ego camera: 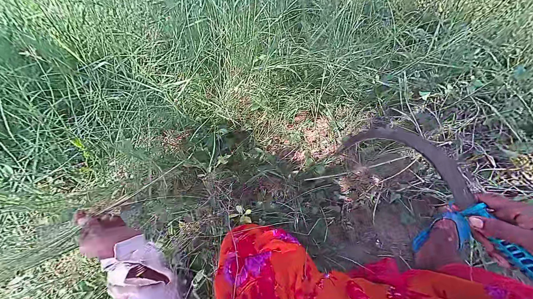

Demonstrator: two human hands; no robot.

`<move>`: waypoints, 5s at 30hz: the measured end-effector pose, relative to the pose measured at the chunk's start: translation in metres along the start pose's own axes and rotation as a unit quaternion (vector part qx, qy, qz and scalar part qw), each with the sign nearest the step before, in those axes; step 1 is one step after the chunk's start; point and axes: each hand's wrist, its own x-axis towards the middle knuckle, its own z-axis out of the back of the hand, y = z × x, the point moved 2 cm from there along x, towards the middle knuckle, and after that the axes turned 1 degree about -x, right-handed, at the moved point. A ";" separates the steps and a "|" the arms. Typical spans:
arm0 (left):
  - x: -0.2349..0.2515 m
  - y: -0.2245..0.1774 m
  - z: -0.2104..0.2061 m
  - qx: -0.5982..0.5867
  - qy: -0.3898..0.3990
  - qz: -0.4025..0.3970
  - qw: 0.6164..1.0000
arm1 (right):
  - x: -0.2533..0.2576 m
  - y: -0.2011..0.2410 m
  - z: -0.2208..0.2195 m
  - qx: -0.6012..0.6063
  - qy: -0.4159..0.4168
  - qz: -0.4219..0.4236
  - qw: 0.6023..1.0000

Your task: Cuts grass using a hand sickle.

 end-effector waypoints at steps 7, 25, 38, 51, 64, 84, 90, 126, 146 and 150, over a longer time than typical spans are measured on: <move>-0.047 -0.047 0.032 0.104 -0.110 0.082 0.985 | 0.011 -0.001 -0.006 -0.012 -0.013 -0.015 1.000; -0.359 0.128 -0.072 0.519 0.778 0.159 0.316 | 0.027 -0.021 -0.004 -0.038 -0.015 -0.099 0.994; -0.270 0.080 -0.064 0.557 0.618 0.213 0.512 | 0.028 -0.048 -0.004 -0.064 0.012 -0.138 0.988; -0.252 0.076 -0.043 0.694 0.493 0.087 0.517 | 0.030 -0.034 -0.046 -0.007 0.060 -0.136 0.989; -0.257 0.090 -0.066 0.635 0.687 0.124 0.332 | 0.033 -0.043 -0.047 -0.052 0.111 -0.158 0.980; -0.247 0.101 -0.043 0.508 0.657 0.047 0.555 | 0.100 -0.076 -0.187 0.063 0.294 -0.162 0.940; -0.235 0.117 -0.036 0.512 0.565 0.079 0.642 | 0.099 -0.075 -0.187 0.056 0.307 -0.172 0.934; -0.366 0.158 -0.097 0.552 0.675 -0.004 0.490 | 0.139 -0.146 -0.154 0.017 -0.101 -0.222 0.970; -0.355 0.208 -0.108 0.622 0.670 0.021 0.405 | 0.215 -0.202 -0.165 0.034 -0.149 -0.187 0.970; -0.368 0.202 -0.115 0.574 0.713 0.007 0.402 | 0.210 -0.201 -0.172 0.014 -0.101 -0.223 0.970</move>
